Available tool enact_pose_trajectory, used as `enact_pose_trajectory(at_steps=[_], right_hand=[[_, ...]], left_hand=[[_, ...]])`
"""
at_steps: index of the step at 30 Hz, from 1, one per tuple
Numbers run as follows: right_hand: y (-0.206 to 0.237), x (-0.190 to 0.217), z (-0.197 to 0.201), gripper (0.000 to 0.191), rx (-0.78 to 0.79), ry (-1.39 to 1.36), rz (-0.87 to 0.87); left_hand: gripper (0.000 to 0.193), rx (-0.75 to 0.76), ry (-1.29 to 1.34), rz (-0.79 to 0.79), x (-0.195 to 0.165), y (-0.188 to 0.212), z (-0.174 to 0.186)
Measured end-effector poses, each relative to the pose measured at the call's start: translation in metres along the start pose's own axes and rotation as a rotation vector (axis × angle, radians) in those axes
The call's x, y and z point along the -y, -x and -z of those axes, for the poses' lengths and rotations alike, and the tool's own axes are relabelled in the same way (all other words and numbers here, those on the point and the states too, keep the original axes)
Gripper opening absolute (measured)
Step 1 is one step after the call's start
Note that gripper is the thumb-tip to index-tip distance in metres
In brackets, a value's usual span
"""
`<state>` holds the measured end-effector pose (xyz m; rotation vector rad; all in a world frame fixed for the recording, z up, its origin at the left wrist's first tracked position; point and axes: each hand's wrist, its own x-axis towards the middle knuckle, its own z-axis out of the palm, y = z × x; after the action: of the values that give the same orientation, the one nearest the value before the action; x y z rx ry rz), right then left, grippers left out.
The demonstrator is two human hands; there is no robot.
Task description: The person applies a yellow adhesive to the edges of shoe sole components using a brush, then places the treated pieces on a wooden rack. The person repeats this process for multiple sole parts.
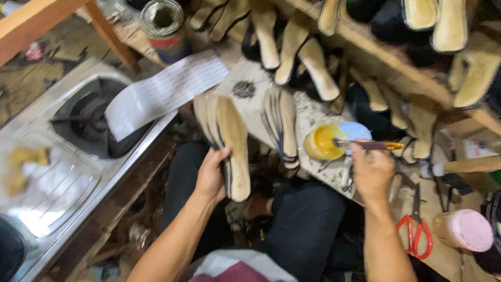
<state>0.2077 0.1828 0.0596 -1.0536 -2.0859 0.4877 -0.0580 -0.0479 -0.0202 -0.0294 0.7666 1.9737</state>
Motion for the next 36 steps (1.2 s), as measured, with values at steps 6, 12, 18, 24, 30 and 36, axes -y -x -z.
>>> enact_pose_trajectory(at_steps=[6,12,18,24,30,36], right_hand=[[0.0,-0.019,0.017,0.025,0.233,0.217,-0.255],[0.041,0.044,-0.01,0.022,0.525,-0.8,-0.367],[0.062,0.132,-0.037,0.015,0.329,-0.28,0.48],[0.05,0.142,-0.04,0.018,0.405,-0.424,0.549],[0.055,0.134,-0.028,0.017,0.774,-0.435,0.524],[0.048,0.13,-0.029,0.016,0.42,-0.521,0.331]], left_hand=[[0.047,0.118,0.035,-0.016,0.007,-0.003,-0.009],[0.048,0.159,0.025,-0.056,0.015,0.001,-0.029],[0.043,0.14,0.015,-0.012,0.024,0.013,-0.04],[0.043,0.132,0.019,-0.035,0.022,0.018,-0.037],[0.04,0.091,0.122,-0.003,0.014,0.012,-0.033],[0.04,0.178,0.109,0.073,0.012,0.016,-0.03]])
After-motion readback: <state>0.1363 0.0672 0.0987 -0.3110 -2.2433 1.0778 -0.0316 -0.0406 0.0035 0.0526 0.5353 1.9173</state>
